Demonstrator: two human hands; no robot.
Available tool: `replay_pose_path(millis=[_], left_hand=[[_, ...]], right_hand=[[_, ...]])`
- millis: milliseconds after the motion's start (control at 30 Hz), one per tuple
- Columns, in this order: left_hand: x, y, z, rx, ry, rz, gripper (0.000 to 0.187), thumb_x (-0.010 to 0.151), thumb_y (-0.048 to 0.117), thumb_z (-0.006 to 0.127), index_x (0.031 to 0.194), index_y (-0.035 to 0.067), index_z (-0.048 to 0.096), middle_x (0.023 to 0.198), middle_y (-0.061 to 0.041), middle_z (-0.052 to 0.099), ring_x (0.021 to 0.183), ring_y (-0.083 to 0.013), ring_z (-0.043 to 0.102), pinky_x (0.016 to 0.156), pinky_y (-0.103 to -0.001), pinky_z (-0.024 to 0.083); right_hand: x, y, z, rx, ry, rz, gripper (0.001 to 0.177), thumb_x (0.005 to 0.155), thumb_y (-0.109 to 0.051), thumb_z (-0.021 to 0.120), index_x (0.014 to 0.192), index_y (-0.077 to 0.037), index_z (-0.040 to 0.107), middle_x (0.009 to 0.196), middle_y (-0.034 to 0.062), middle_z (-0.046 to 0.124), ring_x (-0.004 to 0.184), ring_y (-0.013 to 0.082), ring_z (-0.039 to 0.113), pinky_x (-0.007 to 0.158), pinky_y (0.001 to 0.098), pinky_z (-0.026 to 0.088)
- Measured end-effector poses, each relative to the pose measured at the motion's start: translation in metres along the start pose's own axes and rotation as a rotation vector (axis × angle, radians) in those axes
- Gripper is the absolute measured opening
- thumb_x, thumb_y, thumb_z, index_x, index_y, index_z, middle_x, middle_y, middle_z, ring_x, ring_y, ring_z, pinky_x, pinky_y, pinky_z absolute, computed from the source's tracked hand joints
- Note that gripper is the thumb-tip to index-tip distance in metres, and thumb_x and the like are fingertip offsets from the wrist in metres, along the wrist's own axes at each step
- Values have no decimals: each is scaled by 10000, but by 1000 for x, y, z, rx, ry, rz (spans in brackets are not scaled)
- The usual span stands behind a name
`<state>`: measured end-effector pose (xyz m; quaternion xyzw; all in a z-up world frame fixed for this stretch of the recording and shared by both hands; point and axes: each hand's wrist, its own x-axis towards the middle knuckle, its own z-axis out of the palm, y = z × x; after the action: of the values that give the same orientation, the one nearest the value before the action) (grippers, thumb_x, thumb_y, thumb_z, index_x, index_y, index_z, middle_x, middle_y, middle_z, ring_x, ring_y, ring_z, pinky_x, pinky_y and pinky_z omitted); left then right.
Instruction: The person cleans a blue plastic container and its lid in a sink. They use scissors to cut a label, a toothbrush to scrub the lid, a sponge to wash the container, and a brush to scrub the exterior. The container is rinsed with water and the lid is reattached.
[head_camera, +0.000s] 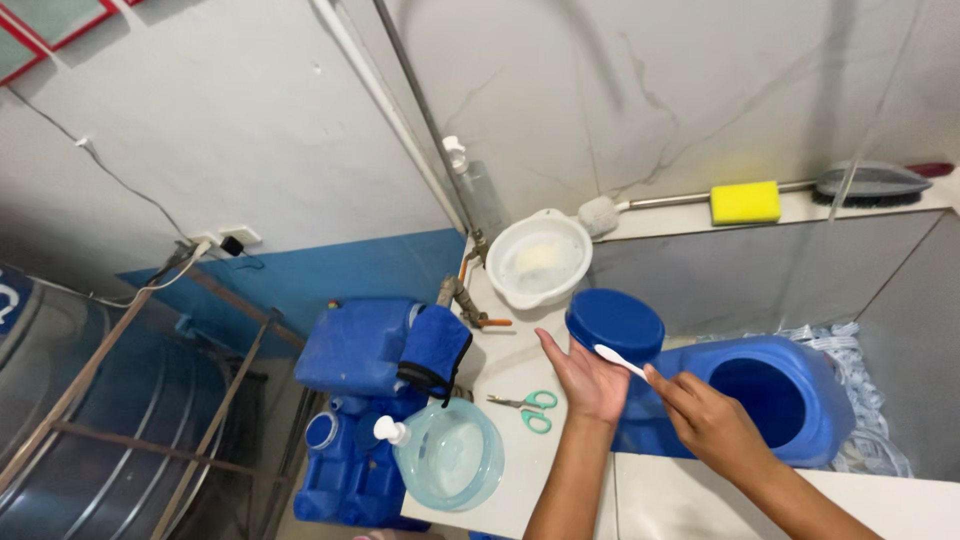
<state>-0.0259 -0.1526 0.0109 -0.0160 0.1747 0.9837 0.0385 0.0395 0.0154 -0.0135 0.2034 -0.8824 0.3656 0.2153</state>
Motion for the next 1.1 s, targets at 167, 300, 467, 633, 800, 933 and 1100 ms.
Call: replay_pose_path(millis=[167, 300, 467, 633, 800, 933, 1100], left_hand=[[7, 29, -29, -90, 91, 78, 495, 929, 210, 666, 1378, 45, 540, 1415, -111, 626, 1329, -259, 601, 1190, -443, 469], [-3, 31, -50, -228, 78, -19, 558, 791, 43, 600, 1343, -24, 543, 1361, -168, 637, 1268, -317, 618, 1128, -480, 495], [-25, 64, -45, -61, 8, -64, 665, 683, 4, 561, 1346, 36, 534, 1331, -156, 619, 1249, -333, 608, 1075, -519, 501], [-50, 105, -33, 202, -20, 153, 710, 689, -9, 550, 1394, 61, 497, 1312, -147, 607, 1216, -312, 613, 1042, -488, 522], [-61, 127, -37, 303, -64, 238, 646, 780, -14, 605, 1414, 36, 495, 1314, -145, 606, 1218, -288, 612, 1057, -453, 529], [-59, 137, -48, 290, -43, 236, 592, 822, 31, 643, 1400, 27, 517, 1321, -139, 623, 1224, -279, 620, 1060, -448, 527], [-49, 142, -62, 220, -23, 228, 555, 871, 76, 646, 1404, 18, 504, 1346, -152, 611, 1242, -290, 616, 1074, -469, 518]], right_hand=[[4, 8, 11, 190, 96, 142, 417, 912, -64, 625, 1322, -118, 672, 793, 61, 628, 598, 158, 601, 566, 309, 500], [34, 19, 25, 423, 132, 364, 369, 952, -121, 648, 1318, -96, 690, 847, 68, 708, 691, 117, 606, 632, 267, 502], [33, 46, 52, 565, -28, 557, 369, 1009, -180, 645, 1362, -111, 725, 874, 175, 690, 764, 139, 580, 711, 273, 499], [72, 74, 146, 184, -275, 244, 377, 926, -143, 619, 1284, -93, 726, 1074, 189, 759, 979, 288, 739, 881, 388, 566], [84, 7, 236, 466, -279, -59, 364, 853, -162, 690, 1208, -80, 664, 1211, 180, 689, 1133, 348, 653, 944, 437, 500], [70, -40, 249, 363, -276, -283, 382, 809, -106, 669, 1183, -29, 680, 1208, 200, 678, 1127, 369, 635, 950, 475, 477], [35, -31, 250, 91, -401, -339, 374, 763, 10, 596, 1131, 26, 662, 1242, 236, 632, 1121, 403, 632, 942, 436, 529]])
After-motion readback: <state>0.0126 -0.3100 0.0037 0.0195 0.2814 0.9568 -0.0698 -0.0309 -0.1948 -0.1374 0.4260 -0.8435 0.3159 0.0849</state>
